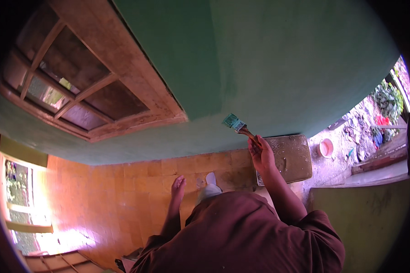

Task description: The person paints the exterior wall of a building using a paintbrush.

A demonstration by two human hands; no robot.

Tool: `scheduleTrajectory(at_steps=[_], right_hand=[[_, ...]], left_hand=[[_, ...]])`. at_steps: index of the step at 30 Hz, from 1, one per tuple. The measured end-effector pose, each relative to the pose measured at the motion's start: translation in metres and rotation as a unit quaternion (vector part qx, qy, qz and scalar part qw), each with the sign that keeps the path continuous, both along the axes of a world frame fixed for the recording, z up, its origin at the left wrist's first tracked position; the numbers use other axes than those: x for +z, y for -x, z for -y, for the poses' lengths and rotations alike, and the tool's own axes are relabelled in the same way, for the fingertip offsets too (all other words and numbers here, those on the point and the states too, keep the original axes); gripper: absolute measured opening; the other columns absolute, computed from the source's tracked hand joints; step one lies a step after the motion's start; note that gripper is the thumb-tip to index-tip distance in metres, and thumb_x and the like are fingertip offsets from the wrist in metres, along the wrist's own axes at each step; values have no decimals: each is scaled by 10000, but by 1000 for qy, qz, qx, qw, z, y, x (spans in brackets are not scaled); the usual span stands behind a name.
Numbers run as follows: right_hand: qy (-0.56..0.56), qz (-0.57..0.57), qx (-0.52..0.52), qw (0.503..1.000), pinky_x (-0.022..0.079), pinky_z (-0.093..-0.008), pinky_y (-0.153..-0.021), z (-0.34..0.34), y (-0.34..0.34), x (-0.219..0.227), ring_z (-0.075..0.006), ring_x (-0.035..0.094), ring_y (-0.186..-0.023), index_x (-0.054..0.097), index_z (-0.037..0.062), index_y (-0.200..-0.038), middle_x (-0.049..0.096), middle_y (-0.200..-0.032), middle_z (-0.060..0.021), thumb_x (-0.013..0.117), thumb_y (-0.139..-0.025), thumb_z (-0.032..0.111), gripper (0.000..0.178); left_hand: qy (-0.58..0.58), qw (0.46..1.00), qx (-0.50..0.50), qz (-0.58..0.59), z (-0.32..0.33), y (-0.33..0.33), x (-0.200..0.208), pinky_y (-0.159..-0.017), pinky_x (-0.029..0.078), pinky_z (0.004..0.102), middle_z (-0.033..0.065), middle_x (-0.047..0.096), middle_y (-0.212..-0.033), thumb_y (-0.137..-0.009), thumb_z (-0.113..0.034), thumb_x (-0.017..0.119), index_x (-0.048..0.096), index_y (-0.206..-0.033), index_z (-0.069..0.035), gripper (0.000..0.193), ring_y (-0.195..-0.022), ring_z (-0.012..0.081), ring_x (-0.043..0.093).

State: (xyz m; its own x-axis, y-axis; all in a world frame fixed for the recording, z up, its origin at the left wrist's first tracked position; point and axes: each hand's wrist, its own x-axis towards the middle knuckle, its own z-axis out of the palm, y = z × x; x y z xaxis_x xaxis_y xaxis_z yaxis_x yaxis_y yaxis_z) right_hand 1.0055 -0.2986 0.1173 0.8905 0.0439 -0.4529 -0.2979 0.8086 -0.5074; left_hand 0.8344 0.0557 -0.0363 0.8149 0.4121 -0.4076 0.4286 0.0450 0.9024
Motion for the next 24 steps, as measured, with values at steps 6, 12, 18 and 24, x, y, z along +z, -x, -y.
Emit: scheduleTrajectory(at_steps=[6, 12, 18, 24], right_hand=[[-15, -9, -67, 998, 528, -328, -824, -30, 3, 8, -239, 640, -950, 543, -11, -1138, 638, -1034, -153, 540, -928, 153, 267], [-50, -3, -102, 993, 551, -325, -824, -59, 9, 5, -251, 651, -950, 457, -31, -1260, 612, -1132, -192, 524, -926, 106, 368], [14, 11, -3, 1000, 535, -284, -689, -80, 17, 12, -205, 654, -862, 437, 14, -1347, 600, -1133, -123, 471, -890, -24, 460], [155, -89, 17, 984, 308, -238, -452, -81, -2, -22, -89, 446, -548, 499, 59, -1310, 569, -885, -23, 432, -814, -12, 505]], left_hand=[[-29, 994, -103, 18, -56, -109, 45, -847, 432, 290, 47, 601, -1142, -921, -347, 600, 515, -1300, -92, 465, -1009, 142, 566], [-36, 974, -222, 24, -94, -182, 51, -885, 411, 336, 58, 594, -1243, -924, -431, 568, 480, -1348, -137, 523, -1099, 176, 566], [23, 966, -258, 18, -88, -220, 63, -961, 433, 299, 84, 580, -1102, -940, -215, 605, 492, -1310, -17, 435, -1089, 167, 553], [24, 954, -299, 26, -96, -221, 60, -980, 417, 295, 99, 581, -1148, -950, -190, 581, 481, -1313, -12, 416, -1114, 178, 545]])
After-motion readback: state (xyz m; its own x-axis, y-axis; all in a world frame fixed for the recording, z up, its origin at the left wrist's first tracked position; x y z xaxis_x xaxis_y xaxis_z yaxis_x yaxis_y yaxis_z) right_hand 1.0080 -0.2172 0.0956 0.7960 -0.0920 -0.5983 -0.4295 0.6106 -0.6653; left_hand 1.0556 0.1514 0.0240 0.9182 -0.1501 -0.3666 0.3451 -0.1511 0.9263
